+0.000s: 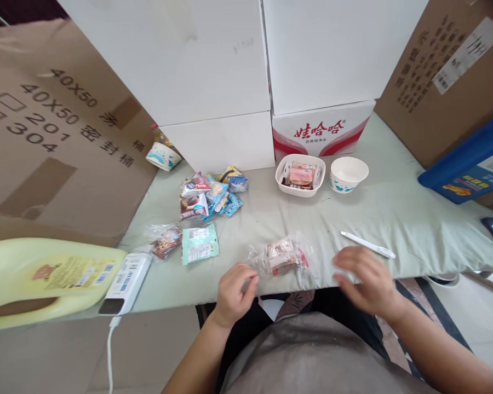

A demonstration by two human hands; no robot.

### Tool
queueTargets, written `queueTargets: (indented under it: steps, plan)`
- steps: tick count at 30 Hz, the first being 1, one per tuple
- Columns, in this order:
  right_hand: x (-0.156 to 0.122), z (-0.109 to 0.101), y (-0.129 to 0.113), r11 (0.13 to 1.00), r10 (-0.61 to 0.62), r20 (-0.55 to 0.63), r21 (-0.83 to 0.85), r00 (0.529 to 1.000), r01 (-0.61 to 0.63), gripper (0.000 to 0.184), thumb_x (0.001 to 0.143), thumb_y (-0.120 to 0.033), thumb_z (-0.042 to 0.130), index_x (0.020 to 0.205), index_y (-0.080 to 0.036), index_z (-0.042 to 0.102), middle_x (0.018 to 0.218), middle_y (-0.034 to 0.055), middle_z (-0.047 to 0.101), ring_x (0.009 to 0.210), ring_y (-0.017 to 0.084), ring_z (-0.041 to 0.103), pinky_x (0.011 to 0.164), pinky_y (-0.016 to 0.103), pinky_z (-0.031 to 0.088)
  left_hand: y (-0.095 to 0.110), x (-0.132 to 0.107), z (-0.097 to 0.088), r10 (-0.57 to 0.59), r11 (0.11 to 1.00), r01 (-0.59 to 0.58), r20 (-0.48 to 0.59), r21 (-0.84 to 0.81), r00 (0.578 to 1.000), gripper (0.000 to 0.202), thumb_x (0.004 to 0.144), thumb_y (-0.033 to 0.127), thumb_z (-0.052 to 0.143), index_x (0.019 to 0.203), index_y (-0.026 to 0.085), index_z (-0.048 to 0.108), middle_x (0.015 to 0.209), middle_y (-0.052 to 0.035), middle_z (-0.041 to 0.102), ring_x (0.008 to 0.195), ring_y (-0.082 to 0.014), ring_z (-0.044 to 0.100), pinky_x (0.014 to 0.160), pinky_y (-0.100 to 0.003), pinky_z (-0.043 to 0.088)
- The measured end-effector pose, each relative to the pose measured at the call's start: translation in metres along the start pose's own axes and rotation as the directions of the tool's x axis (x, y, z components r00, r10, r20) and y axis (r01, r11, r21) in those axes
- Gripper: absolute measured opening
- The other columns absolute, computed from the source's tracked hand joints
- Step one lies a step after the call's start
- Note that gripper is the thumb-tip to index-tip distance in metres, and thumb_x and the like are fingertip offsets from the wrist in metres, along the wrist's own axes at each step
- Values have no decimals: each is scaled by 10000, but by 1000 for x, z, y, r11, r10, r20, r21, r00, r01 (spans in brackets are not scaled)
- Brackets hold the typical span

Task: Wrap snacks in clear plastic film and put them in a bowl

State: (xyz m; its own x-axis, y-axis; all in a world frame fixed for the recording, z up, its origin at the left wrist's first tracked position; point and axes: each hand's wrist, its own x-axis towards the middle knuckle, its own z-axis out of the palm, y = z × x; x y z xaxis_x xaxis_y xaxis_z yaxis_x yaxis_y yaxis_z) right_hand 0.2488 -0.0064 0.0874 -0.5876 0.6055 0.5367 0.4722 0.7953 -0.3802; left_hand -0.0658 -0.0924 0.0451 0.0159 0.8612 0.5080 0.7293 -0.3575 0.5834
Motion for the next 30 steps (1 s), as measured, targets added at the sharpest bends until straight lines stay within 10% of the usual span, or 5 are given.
queueTargets:
  steps: [3,9,16,25,30]
  plan:
    - [23,18,-34,942,-318,279,202,906,268,227,936,-310,496,1111,-240,622,1074,71,676,1084,212,610,905,366,523,5,20,16,68,994,-81,189,67,980,208,934,267,473,1069,209,620,1023,-80,681,998,-204,624,909,-374,502]
    - [32,56,-1,910,341,407,-369,847,-189,242,949,-210,444,1121,-159,606,1102,132,656,736,187,680,627,287,510,-13,39,39,-131,924,1,314,382,941,413,934,411,490,1283,197,547,1344,-122,561,1344,-314,399,1094,-558,302]
    - [13,40,13,905,378,346,-335,859,-263,291,962,-336,446,1152,-191,613,1000,74,669,761,204,655,640,316,478,8,24,28,81,955,-113,127,274,989,154,904,204,539,999,222,659,1071,-63,690,1161,-253,566,1031,-471,407]
    - [30,32,-20,986,-122,337,152,933,74,222,953,-195,443,1093,-174,615,939,74,669,875,179,602,793,320,496,46,23,7,156,983,-64,603,-171,783,163,861,355,633,949,218,644,884,-12,701,834,-169,658,774,-303,527]
    - [44,67,-23,979,-206,375,83,904,189,334,927,-156,472,1248,-165,562,1230,123,603,1122,232,533,990,410,439,31,29,23,-93,987,56,243,152,966,167,926,186,469,1033,186,597,1001,-71,654,942,-196,630,834,-336,530]
